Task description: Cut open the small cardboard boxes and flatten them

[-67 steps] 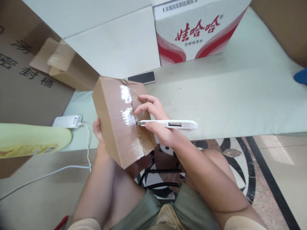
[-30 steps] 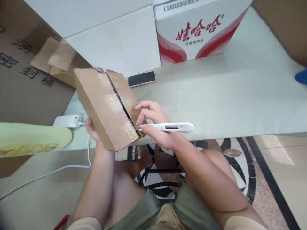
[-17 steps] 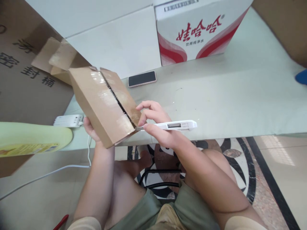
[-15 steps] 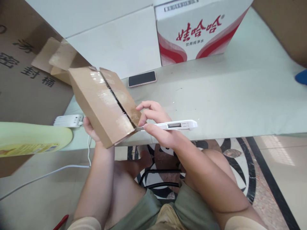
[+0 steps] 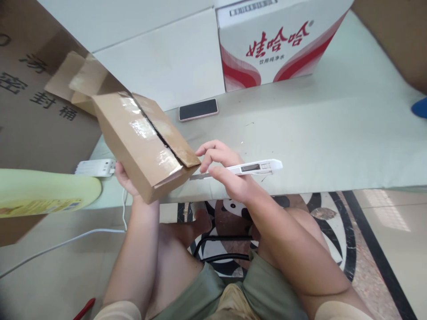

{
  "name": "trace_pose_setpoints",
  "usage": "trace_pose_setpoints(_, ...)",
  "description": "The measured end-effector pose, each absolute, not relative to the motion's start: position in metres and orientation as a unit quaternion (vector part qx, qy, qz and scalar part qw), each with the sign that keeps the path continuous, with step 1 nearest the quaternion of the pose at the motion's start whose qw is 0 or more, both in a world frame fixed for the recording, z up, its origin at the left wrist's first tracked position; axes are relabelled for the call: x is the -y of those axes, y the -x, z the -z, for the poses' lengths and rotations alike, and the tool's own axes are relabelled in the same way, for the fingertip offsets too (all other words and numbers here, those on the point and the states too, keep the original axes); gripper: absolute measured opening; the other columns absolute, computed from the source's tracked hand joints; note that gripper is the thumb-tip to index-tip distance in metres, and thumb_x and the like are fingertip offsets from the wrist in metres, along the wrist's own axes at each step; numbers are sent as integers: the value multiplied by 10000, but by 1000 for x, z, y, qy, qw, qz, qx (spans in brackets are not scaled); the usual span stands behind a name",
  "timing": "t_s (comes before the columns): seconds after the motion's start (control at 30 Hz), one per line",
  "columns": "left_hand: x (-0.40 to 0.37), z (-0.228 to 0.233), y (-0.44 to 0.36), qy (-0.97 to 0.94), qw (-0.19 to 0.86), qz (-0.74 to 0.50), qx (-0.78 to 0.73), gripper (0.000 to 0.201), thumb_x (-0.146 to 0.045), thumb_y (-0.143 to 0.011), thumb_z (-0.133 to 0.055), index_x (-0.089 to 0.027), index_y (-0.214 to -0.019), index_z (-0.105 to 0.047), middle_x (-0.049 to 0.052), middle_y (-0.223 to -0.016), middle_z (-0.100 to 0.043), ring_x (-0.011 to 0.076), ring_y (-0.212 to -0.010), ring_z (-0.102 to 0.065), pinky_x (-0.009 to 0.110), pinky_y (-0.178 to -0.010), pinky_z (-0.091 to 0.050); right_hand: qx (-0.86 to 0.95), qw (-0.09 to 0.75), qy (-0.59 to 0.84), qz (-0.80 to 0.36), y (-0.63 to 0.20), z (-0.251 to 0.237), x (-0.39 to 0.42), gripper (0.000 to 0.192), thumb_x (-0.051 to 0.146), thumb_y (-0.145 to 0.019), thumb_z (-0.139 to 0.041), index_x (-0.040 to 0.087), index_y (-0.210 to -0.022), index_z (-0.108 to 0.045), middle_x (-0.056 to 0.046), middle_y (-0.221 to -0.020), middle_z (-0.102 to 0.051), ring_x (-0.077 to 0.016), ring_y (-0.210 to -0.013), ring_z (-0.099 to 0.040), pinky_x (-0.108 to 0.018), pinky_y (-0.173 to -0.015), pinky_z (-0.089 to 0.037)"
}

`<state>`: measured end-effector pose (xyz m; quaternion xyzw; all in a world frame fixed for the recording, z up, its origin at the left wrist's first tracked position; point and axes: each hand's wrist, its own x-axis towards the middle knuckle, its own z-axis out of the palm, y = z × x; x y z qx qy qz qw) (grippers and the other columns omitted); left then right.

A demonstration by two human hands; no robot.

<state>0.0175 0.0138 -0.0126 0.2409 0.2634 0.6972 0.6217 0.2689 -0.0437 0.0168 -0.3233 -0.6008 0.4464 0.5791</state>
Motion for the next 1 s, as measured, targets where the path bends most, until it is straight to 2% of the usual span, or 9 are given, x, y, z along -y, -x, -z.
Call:
trace_pose_setpoints(0.13,-17,17,-14,-246,595,-709,-287,454,-524,-872,-616,-175,-1157,-669,71,-1063,-775,250,-1064,-671,393,-1046,-473,503,609,382,-480,-264,-17,42,294,460,-914,-495,220,-815,-633,-49,-842,-673,-223,-820,-641,-404,-816,-510)
trace_pose_setpoints(0.27,-19,21,-10,-273,586,-704,-295,480,-561,-837,-656,-204,-1158,-671,66,-1124,-751,274,-1193,-632,396,-1077,-461,405,615,406,-542,-261,-22,42,379,599,-912,-500,231,-862,-572,-28,-798,-712,-189,-693,-702,-341,-691,-529)
trace_pose_setpoints(0.5,-20,22,-10,-263,598,-706,-275,485,-530,-858,-631,-158,-1167,-669,66,-1068,-759,257,-1100,-642,423,-1041,-486,376,635,399,-545,-260,-27,43,378,613,-896,-512,237,-919,-547,-30,-817,-745,-230,-783,-779,-350,-719,-574)
trace_pose_setpoints(0.63,-19,23,-9,-266,610,-699,-262,482,-531,-882,-600,-161,-1184,-662,69,-1089,-758,261,-1113,-640,437,-1050,-481,377,640,387,-546,-261,-24,43,367,603,-903,-495,241,-920,-554,-22,-838,-736,-238,-820,-788,-353,-729,-582)
trace_pose_setpoints(0.8,-19,22,-9,-260,604,-700,-277,481,-538,-865,-614,-167,-1166,-671,71,-1075,-760,262,-1100,-649,425,-1039,-487,396,625,398,-543,-264,-24,43,392,632,-907,-471,248,-919,-544,-44,-981,-757,-242,-876,-781,-381,-788,-587)
trace_pose_setpoints(0.9,-20,23,-9,-255,597,-708,-278,457,-531,-858,-624,-171,-1134,-679,66,-1051,-763,259,-1089,-656,423,-1033,-495,407,626,388,-540,-264,-25,43,406,614,-901,-465,239,-963,-608,-68,-1112,-754,-236,-894,-763,-381,-782,-584)
trace_pose_setpoints(1.0,-20,23,-9,-254,601,-708,-271,464,-535,-865,-615,-163,-1135,-685,67,-1041,-768,251,-1061,-667,421,-1030,-503,413,641,370,-530,-264,-24,43,404,563,-900,-485,227,-1002,-684,-71,-1113,-747,-214,-854,-736,-360,-740,-572)
